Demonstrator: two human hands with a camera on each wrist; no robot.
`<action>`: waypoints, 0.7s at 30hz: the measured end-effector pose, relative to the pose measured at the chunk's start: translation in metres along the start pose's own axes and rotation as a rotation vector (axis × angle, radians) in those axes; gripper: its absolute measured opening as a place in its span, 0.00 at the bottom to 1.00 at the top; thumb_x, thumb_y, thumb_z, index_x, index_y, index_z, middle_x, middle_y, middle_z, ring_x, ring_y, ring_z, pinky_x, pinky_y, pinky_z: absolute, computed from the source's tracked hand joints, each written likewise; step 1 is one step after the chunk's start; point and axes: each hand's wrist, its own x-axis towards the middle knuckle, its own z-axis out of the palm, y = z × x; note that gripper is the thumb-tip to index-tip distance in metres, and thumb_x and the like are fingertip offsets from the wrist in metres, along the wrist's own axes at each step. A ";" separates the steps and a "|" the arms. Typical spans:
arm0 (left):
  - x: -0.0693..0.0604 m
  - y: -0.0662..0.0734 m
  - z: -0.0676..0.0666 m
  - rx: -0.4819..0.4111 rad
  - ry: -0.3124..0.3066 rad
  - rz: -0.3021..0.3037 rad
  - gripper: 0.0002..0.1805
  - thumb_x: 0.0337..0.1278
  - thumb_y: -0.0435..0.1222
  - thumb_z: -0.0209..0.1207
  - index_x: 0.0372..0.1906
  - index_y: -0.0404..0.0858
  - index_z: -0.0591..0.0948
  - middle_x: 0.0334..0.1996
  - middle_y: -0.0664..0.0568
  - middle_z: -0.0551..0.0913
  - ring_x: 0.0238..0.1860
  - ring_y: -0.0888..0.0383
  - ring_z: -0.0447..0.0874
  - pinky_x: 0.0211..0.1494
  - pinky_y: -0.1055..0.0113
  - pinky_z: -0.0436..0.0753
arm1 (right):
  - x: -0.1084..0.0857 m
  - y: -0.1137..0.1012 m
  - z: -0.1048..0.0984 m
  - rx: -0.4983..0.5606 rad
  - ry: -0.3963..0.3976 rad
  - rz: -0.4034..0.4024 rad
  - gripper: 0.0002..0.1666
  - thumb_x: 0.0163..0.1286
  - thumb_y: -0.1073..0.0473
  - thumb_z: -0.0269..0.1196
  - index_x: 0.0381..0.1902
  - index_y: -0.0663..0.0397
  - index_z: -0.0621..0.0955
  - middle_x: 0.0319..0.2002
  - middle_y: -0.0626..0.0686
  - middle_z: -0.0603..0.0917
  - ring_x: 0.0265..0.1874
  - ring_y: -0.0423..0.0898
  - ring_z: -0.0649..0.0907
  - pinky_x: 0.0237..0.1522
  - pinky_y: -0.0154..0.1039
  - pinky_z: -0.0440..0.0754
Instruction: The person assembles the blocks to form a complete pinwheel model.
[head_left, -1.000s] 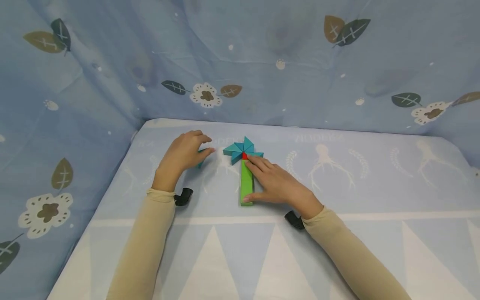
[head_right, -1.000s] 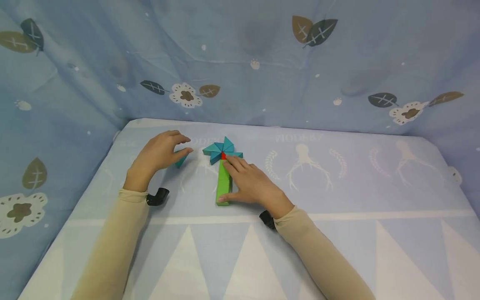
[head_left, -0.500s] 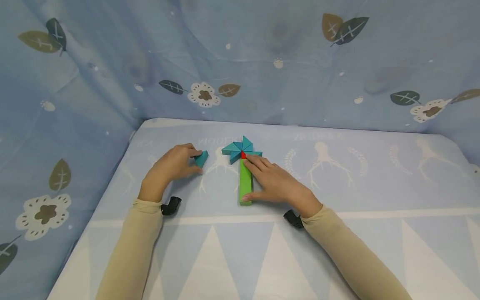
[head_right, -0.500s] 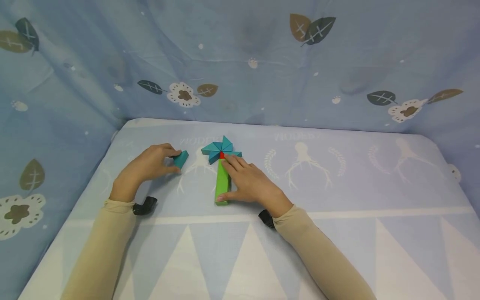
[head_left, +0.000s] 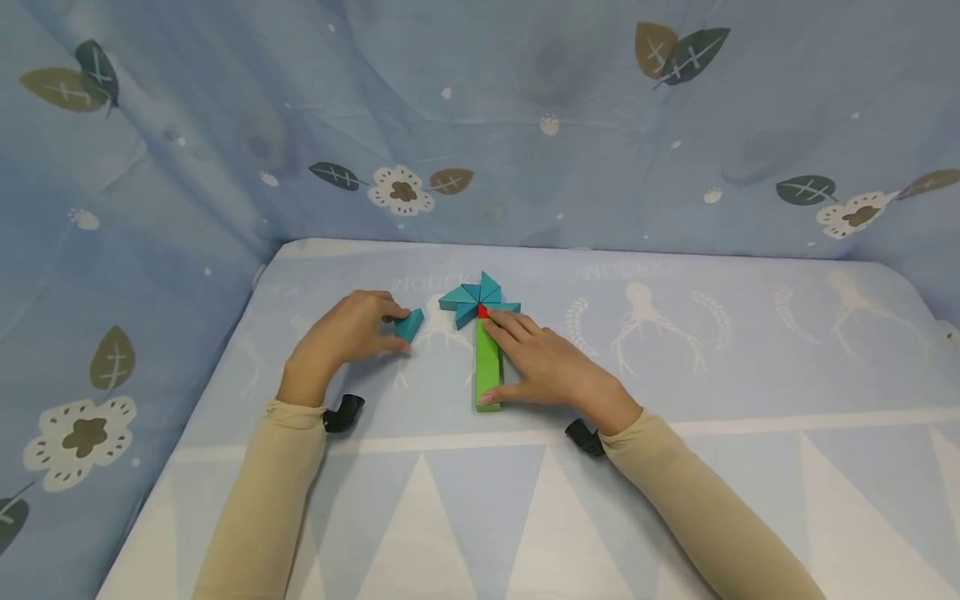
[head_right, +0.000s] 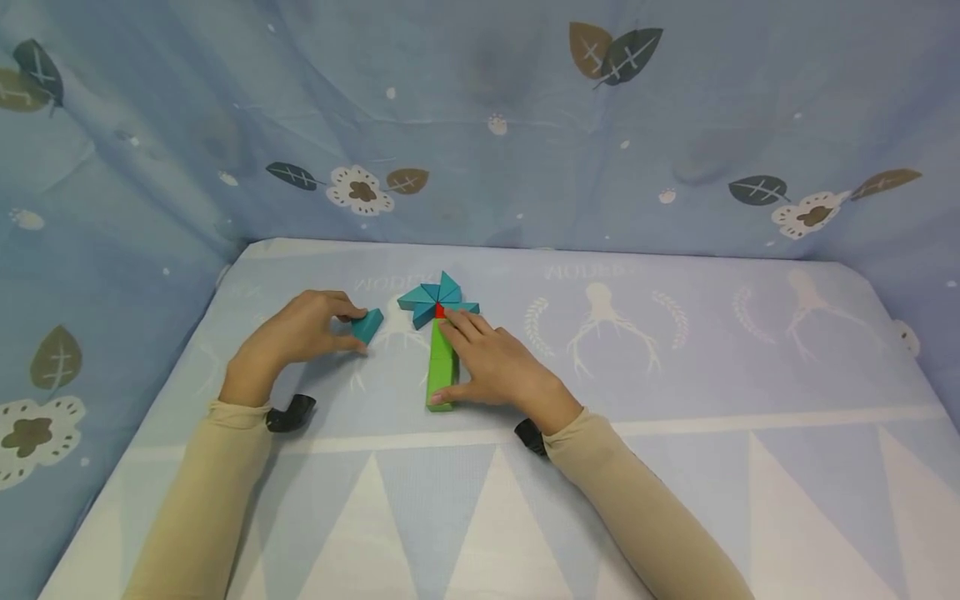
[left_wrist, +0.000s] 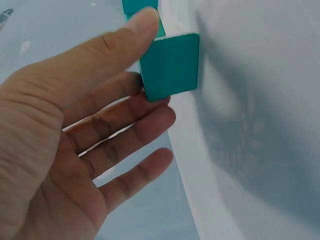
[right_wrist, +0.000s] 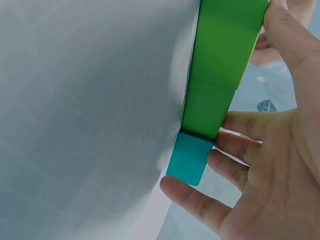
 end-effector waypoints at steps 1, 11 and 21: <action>0.000 0.001 0.000 -0.006 -0.007 0.000 0.31 0.44 0.43 0.75 0.55 0.33 0.83 0.44 0.46 0.85 0.43 0.51 0.83 0.46 0.57 0.81 | 0.000 0.000 0.000 0.001 0.000 0.001 0.65 0.56 0.23 0.61 0.79 0.52 0.51 0.79 0.52 0.48 0.78 0.52 0.51 0.68 0.59 0.67; 0.000 0.006 -0.001 -0.025 -0.005 -0.050 0.27 0.45 0.42 0.75 0.52 0.34 0.85 0.47 0.45 0.87 0.48 0.50 0.85 0.52 0.54 0.82 | 0.001 -0.001 -0.001 -0.006 0.002 0.003 0.65 0.56 0.22 0.60 0.79 0.51 0.51 0.79 0.52 0.49 0.78 0.51 0.51 0.67 0.60 0.68; 0.002 0.031 0.007 0.040 -0.055 0.014 0.27 0.44 0.44 0.76 0.52 0.36 0.86 0.47 0.48 0.87 0.47 0.52 0.84 0.51 0.56 0.82 | 0.001 0.000 0.001 -0.008 -0.006 0.011 0.65 0.56 0.22 0.60 0.79 0.51 0.51 0.79 0.52 0.48 0.78 0.51 0.51 0.67 0.59 0.68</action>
